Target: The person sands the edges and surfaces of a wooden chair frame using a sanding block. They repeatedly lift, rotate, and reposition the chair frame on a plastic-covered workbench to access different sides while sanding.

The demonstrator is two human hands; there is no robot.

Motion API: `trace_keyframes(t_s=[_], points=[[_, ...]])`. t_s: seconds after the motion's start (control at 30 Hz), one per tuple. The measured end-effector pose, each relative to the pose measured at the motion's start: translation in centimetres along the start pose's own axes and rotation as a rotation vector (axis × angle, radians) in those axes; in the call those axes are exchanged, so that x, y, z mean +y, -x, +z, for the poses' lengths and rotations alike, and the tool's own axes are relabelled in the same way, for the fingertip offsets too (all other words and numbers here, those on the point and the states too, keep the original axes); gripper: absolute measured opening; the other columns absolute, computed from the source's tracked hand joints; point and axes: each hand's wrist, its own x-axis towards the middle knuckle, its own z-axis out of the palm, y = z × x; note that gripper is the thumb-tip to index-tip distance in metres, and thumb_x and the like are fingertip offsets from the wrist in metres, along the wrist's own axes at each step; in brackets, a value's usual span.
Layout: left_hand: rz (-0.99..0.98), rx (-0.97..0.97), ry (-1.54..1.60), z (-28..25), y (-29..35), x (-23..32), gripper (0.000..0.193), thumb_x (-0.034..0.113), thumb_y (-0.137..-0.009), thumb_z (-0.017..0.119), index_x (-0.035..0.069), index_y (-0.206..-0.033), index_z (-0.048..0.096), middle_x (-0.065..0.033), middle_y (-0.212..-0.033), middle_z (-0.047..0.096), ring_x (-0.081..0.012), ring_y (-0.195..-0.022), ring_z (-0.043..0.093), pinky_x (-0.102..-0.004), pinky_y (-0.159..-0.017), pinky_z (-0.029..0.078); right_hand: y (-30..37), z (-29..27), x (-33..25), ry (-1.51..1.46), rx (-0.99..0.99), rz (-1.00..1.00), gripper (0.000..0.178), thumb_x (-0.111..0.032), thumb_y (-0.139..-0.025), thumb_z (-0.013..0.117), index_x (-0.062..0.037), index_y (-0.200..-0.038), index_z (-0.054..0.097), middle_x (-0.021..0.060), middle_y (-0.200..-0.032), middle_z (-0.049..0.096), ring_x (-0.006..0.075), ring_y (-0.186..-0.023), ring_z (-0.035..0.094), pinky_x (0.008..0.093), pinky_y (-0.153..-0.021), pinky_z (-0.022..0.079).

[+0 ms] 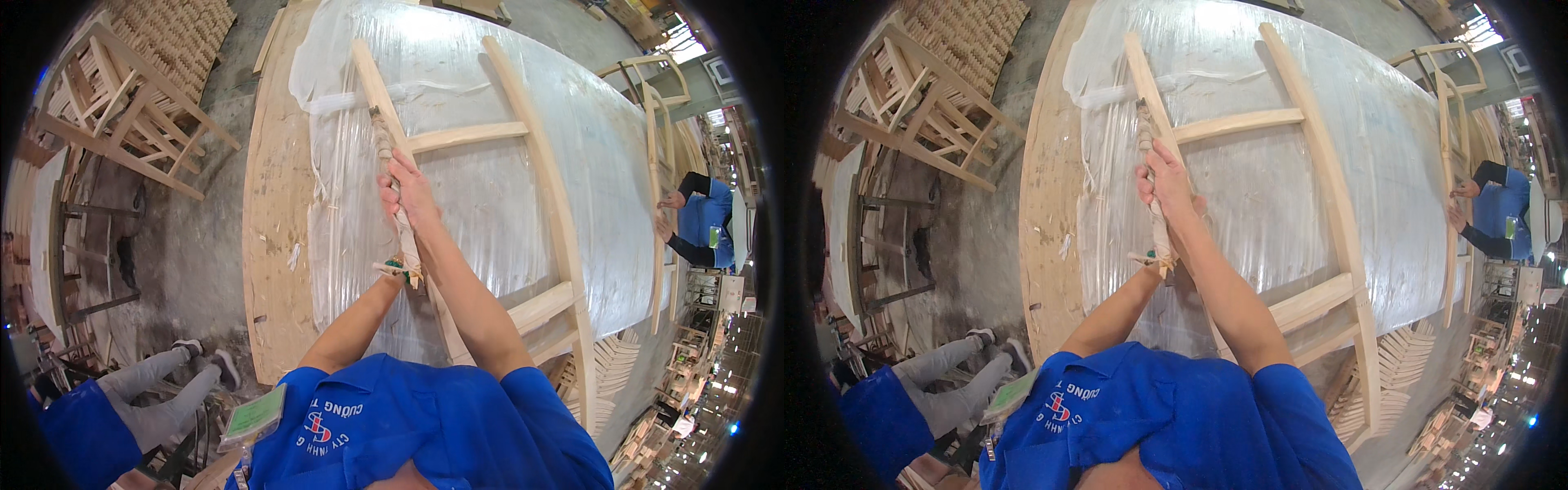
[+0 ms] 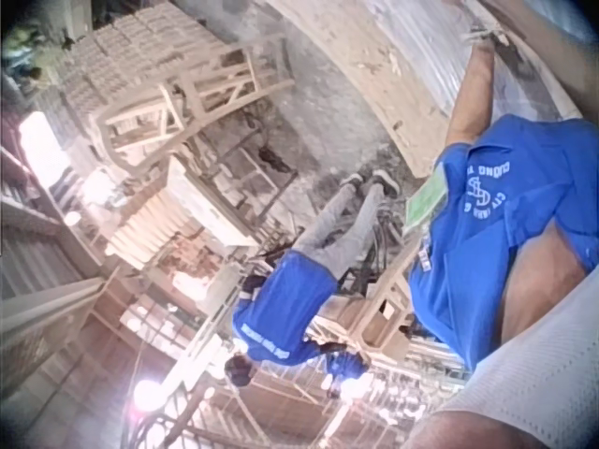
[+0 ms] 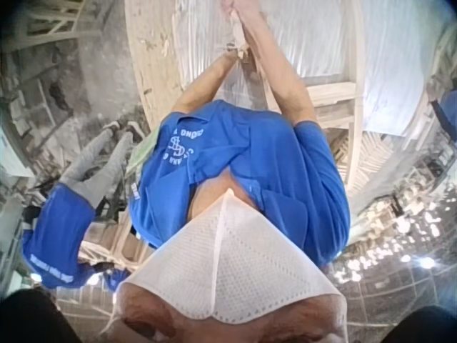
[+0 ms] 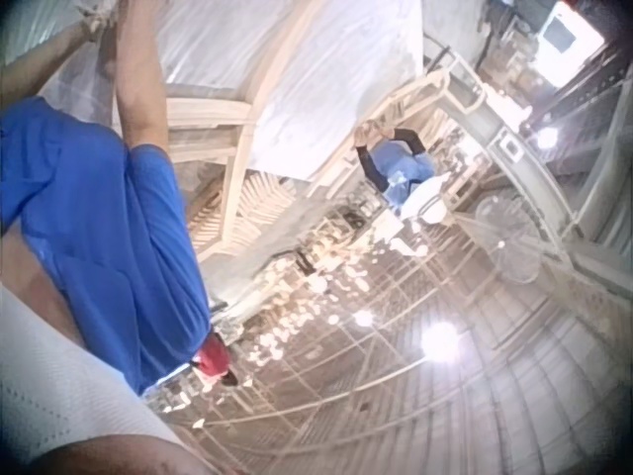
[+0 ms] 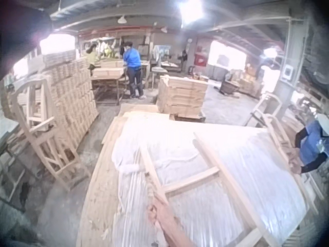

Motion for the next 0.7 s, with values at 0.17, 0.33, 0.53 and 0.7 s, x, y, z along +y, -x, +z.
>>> trace_keyframes(t_s=[0.17, 0.33, 0.53, 0.7], points=[[0.119, 0.105, -0.130, 0.6, -1.2, 0.6, 0.066, 0.034, -0.092, 0.041, 0.004, -0.145, 0.016, -0.0171, -0.149, 0.022, -0.0293, -0.138, 0.022, -0.0449, -0.113, 0.008, 0.0, -0.4, -0.6, 0.235, -0.079, -0.078, 0.054, -0.015, -0.093, 0.053, -0.0132, -0.143, 0.033, 0.0047, -0.069, 0.050, 0.0091, -0.043, 0.041, 0.0225, -0.034, 0.033], [0.171, 0.156, -0.378, 0.6, -1.5, 3.1, 0.067, 0.035, -0.092, 0.041, 0.003, -0.145, 0.015, -0.0174, -0.150, 0.021, -0.0292, -0.138, 0.021, -0.0444, -0.114, 0.008, 3.5, -2.4, -1.4, 0.301, -0.144, -0.048, 0.053, -0.014, -0.095, 0.048, -0.0113, -0.144, 0.029, 0.0030, -0.068, 0.048, 0.0082, -0.042, 0.039, 0.0218, -0.034, 0.032], [0.053, 0.128, -0.748, 0.6, -2.4, 5.8, 0.078, 0.036, -0.089, 0.050, -0.002, -0.145, 0.012, -0.0206, -0.151, 0.018, -0.0321, -0.140, 0.016, -0.0473, -0.113, 0.009, 11.3, -6.8, -2.6, 0.259, -0.027, -0.042, 0.041, -0.015, -0.091, 0.053, -0.0054, -0.130, 0.044, -0.0001, -0.066, 0.048, 0.0070, -0.041, 0.040, 0.0220, -0.033, 0.029], [0.374, 0.070, -1.189, -2.2, -8.7, 8.3, 0.076, 0.030, -0.085, 0.055, 0.004, -0.146, 0.019, -0.0198, -0.152, 0.015, -0.0367, -0.141, 0.012, -0.0542, -0.112, 0.007, 22.2, -13.9, -3.7, 0.534, 0.633, -0.151, 0.030, -0.019, -0.091, 0.051, -0.0041, -0.117, 0.050, -0.0013, -0.067, 0.048, 0.0051, -0.041, 0.039, 0.0214, -0.032, 0.029]])
